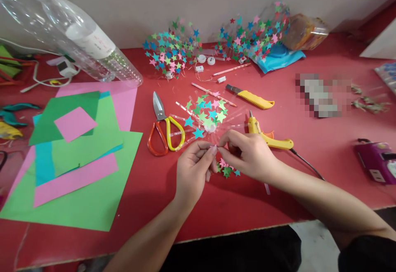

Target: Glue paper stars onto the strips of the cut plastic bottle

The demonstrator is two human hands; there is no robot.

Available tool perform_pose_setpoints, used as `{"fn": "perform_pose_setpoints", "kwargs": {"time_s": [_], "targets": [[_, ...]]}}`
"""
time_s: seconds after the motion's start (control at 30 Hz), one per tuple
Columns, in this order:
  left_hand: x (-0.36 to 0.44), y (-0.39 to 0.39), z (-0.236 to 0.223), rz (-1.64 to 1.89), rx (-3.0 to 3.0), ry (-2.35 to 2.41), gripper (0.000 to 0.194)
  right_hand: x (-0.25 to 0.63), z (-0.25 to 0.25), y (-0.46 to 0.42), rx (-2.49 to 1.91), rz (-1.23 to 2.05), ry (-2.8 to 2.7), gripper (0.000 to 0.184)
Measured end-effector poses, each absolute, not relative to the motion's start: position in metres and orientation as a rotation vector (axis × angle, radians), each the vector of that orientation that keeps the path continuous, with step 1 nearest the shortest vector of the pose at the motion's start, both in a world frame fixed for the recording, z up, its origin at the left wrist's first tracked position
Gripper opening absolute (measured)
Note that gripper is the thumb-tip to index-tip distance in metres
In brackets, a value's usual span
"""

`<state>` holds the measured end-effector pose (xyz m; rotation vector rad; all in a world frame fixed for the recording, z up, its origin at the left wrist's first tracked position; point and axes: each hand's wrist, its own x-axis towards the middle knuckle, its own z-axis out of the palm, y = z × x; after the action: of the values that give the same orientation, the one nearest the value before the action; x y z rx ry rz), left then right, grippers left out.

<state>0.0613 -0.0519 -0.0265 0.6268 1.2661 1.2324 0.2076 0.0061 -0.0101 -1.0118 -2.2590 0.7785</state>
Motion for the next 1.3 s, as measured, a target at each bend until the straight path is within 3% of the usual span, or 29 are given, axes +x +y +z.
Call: {"fn": "perform_pose_setpoints", "kwargs": {"time_s": [0.87,1.3], "targets": [[0.0559,-0.0495,-0.0292,1.203,0.659,1.253,0.020,0.2099,-0.0071,0.0055,-0.991,0.793,-2.281,0.007],[0.0565,-0.0490,-0.0284,1.212,0.669,1.302,0.016,0.2105,-0.0086,0.0057,-0.979,0.780,-2.301,0.008]]}}
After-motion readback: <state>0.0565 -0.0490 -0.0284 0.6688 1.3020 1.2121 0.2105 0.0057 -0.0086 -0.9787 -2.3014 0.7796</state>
